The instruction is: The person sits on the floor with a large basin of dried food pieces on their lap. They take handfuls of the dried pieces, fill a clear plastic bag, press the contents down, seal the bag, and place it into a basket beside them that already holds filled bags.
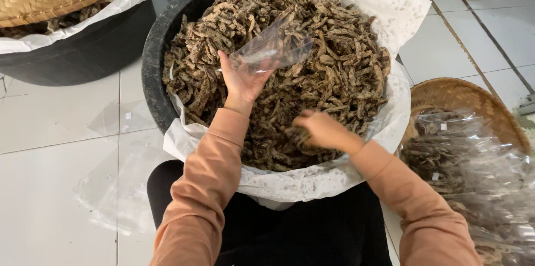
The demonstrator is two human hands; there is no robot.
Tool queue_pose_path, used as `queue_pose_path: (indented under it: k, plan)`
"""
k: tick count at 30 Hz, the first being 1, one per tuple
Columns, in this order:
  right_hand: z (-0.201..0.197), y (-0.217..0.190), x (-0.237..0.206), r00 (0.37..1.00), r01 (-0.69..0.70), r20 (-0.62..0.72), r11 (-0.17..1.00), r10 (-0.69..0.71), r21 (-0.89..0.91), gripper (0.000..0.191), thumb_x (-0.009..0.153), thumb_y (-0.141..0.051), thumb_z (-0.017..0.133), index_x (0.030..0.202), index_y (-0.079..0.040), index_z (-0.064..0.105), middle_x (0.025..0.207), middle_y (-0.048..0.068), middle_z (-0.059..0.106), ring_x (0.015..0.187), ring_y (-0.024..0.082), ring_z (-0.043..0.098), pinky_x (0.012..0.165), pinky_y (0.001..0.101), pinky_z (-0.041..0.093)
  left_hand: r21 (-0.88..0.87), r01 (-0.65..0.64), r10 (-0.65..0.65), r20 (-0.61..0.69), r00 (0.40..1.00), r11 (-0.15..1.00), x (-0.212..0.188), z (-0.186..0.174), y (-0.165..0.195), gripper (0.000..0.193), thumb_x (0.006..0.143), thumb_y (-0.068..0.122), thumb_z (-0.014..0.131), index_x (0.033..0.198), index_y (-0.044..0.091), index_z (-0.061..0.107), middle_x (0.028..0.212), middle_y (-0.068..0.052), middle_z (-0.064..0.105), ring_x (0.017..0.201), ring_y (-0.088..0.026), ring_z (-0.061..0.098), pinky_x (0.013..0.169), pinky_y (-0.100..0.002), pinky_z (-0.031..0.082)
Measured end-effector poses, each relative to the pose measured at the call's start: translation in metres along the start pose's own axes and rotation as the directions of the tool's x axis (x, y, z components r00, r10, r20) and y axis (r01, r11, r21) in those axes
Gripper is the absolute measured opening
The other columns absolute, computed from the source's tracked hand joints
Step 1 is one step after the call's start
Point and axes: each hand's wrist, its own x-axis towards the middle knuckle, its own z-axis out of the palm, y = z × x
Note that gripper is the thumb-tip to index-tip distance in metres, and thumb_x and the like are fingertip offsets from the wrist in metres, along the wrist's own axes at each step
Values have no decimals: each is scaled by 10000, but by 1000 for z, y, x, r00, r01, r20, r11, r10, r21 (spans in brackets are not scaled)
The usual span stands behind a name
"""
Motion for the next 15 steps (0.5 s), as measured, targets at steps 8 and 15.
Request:
queue_pose_path:
  k: [8,15]
  plan:
    - [-176,3,-22,663,240,-685,782,302,576,345,902,-19,841,1192,-53,658,1049,55,694,815,139,676,712,274,603,62,-27,28,-3,1000,998,0,0,-16,1029,886,777,394,1571,31,212,1529,-286,298,1402,-486,358,1106,-717,388]
    - [-194,-54,31,676,89,-715,983,-176,-158,405,885,-37,875,1221,-67,651,1358,106,629,1179,235,674,1009,324,597,105,-14,16,-11,1000,994,-10,8,-26,946,943,757,291,1552,33,283,1556,-307,273,1451,-484,301,1118,-702,397]
